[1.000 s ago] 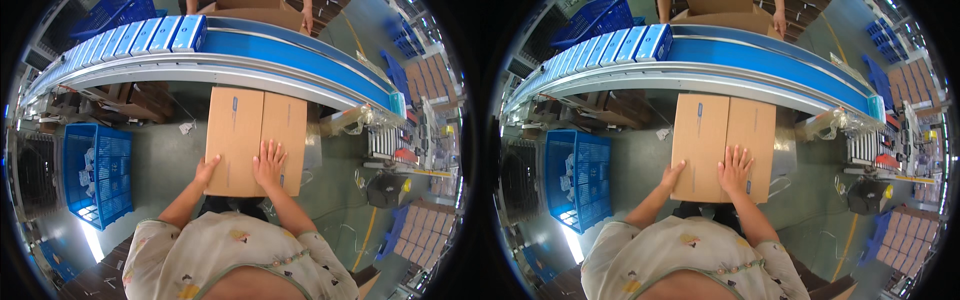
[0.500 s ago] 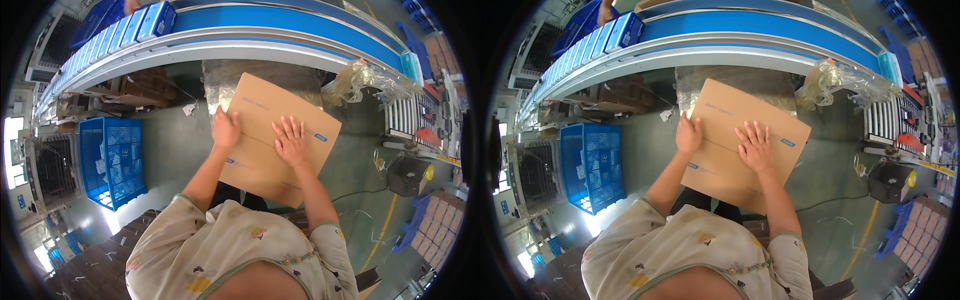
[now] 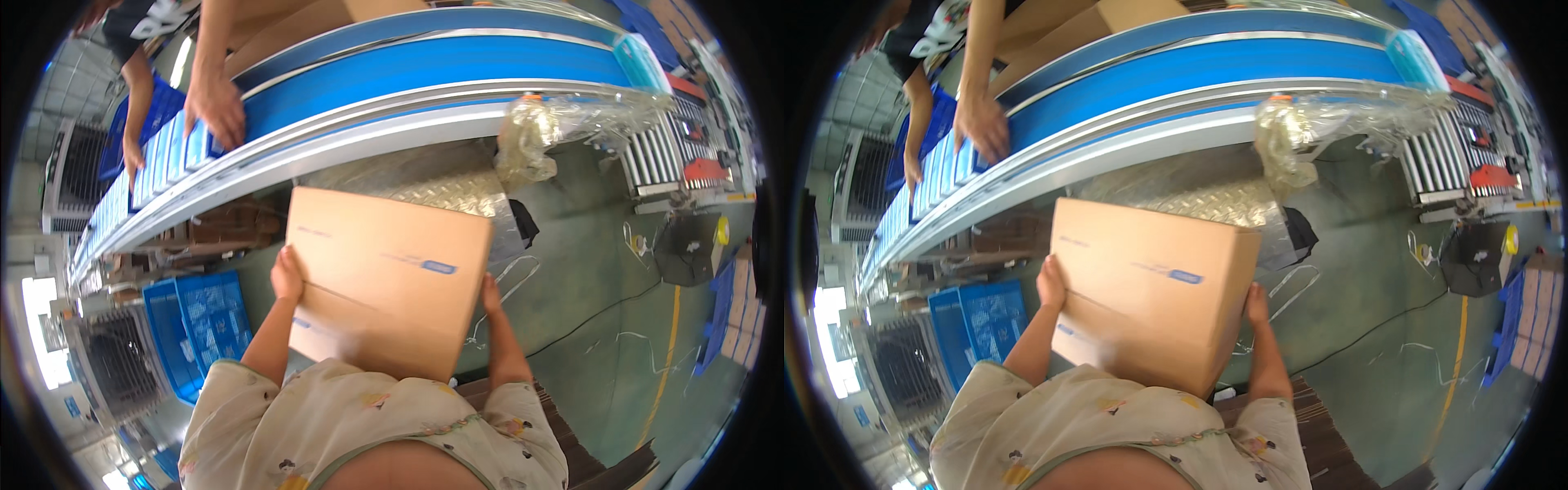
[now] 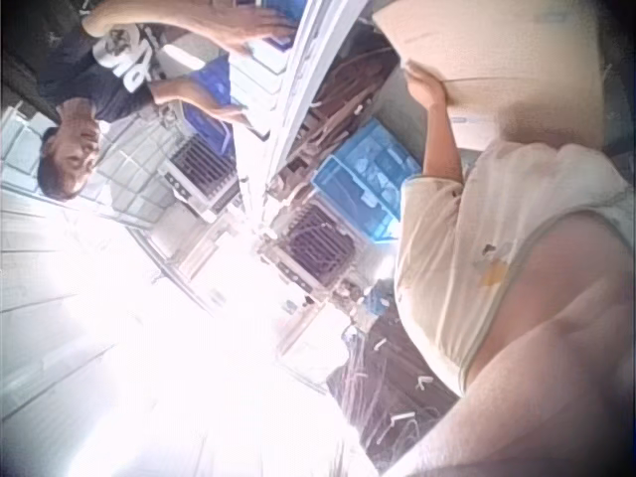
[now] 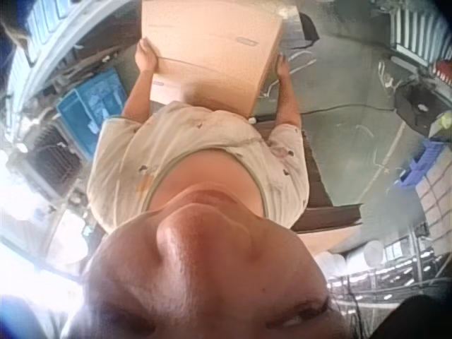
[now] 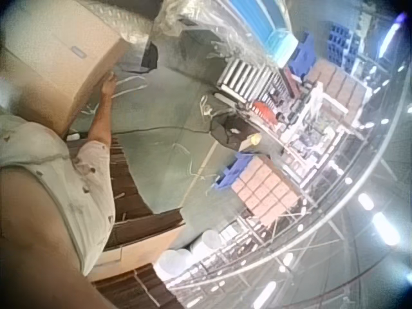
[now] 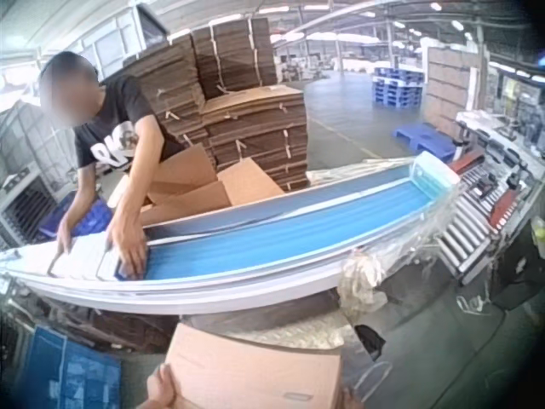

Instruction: The person picks up blue packages from a conveyor belt and places them into a cardboard box, then moves the full box to a pallet and prepares another box.

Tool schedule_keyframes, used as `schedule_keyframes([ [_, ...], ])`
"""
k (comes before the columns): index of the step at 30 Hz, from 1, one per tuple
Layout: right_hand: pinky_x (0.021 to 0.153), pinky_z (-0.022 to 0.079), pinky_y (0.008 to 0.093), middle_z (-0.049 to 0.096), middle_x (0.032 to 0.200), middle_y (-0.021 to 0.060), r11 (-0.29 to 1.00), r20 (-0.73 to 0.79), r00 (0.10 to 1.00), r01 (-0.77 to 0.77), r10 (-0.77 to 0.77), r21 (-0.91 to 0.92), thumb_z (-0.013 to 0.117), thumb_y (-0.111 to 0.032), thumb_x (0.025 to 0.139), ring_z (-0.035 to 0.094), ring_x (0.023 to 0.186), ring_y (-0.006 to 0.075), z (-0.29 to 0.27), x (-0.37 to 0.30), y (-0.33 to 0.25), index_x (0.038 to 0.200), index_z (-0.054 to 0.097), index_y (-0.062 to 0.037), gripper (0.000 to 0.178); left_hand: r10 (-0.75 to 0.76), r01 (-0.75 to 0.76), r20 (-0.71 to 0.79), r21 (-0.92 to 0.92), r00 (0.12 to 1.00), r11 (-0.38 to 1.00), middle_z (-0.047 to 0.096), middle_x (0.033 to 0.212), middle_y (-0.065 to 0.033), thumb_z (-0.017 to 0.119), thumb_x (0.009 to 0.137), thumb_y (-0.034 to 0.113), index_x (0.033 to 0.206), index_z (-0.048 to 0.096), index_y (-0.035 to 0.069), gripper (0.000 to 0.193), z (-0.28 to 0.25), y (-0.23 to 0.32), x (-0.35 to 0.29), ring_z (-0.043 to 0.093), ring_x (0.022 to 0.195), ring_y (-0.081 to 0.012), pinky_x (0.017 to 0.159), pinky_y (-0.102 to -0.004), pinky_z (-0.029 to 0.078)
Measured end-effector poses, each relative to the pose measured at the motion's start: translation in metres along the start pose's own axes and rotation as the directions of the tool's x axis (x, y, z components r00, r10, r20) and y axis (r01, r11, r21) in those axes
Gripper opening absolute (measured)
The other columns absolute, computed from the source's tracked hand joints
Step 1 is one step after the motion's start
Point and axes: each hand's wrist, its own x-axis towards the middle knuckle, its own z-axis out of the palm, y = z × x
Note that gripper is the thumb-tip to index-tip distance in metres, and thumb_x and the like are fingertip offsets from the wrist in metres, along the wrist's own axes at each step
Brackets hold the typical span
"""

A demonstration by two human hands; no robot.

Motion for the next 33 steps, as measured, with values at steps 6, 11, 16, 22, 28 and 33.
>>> schedule_keyframes([
  [6,0.097,0.031,0.0337,0.041,0.13,0.0119,0.63,0.07,0.936,-0.285,0.344,0.723,0.028,-0.051,0.09,0.039,0.118,0.0234,0.015,-0.05,-0.098,0.127,0.04,-0.0002,0.064,-0.204,0.215,0.112,-0.094,0.973,0.972,0.056,0.112,-0.0174,0.033,0.082,0.062,0.114,0.055,0.003,0.07,-0.002,0.024,0.012,0.053,0.104,-0.0287,0.089,-0.0368,0.038],
  [11,0.089,0.038,0.034,0.052,0.117,0.0143,0.481,-0.013,0.94,-0.163,0.342,0.861,0.031,-0.046,0.091,0.05,0.106,0.0238,-0.082,-0.085,-0.067,0.12,0.048,0.0009,0.058,-0.054,0.026,0.264,0.109,0.963,0.994,0.058,0.101,-0.0237,0.029,0.085,0.059,0.1,0.059,-0.002,0.07,0.039,0.112,-0.029,0.054,0.096,-0.0373,0.083,-0.0412,0.04],
  [16,0.09,0.038,0.0319,0.049,0.122,0.0136,0.412,-0.257,0.889,0.087,0.378,0.907,0.031,-0.045,0.092,0.048,0.109,0.0229,-0.228,-0.163,-0.02,0.123,0.045,0.0012,0.057,0.149,-0.151,0.523,-0.04,0.839,0.988,0.058,0.101,-0.0244,0.028,0.086,0.058,0.099,0.058,-0.004,0.07,0.14,0.22,-0.099,0.054,0.096,-0.0376,0.082,-0.0407,0.04],
  [22,0.092,0.037,0.0325,0.046,0.126,0.013,0.437,-0.481,0.798,0.311,0.362,0.844,0.028,-0.047,0.092,0.046,0.112,0.0232,-0.394,-0.219,0.059,0.125,0.041,0.0006,0.06,0.364,-0.292,0.626,-0.219,0.69,0.931,0.058,0.098,-0.0253,0.029,0.085,0.059,0.097,0.058,-0.004,0.07,0.268,0.364,-0.198,0.053,0.096,-0.0388,0.082,-0.0414,0.04],
  [28,0.093,0.037,0.0326,0.045,0.127,0.0126,0.451,-0.525,0.766,0.345,0.371,0.823,0.025,-0.048,0.091,0.045,0.113,0.0234,-0.548,-0.207,0.066,0.127,0.039,0.0006,0.062,0.409,-0.385,0.607,-0.177,0.681,0.906,0.059,0.092,-0.0242,0.031,0.087,0.054,0.094,0.057,0.0,0.061,0.315,0.534,-0.265,0.055,0.091,-0.04,0.078,-0.0423,0.042],
  [33,0.092,0.038,0.0324,0.045,0.126,0.0134,0.467,-0.48,0.832,0.32,0.277,0.824,0.025,-0.047,0.091,0.046,0.112,0.0235,-0.681,-0.12,0.059,0.127,0.039,0.0002,0.06,0.38,-0.322,0.553,-0.203,0.741,0.925,0.06,0.089,-0.0237,0.031,0.088,0.053,0.091,0.057,0.0,0.059,0.37,0.644,-0.273,0.055,0.089,-0.0388,0.077,-0.0427,0.042],
])
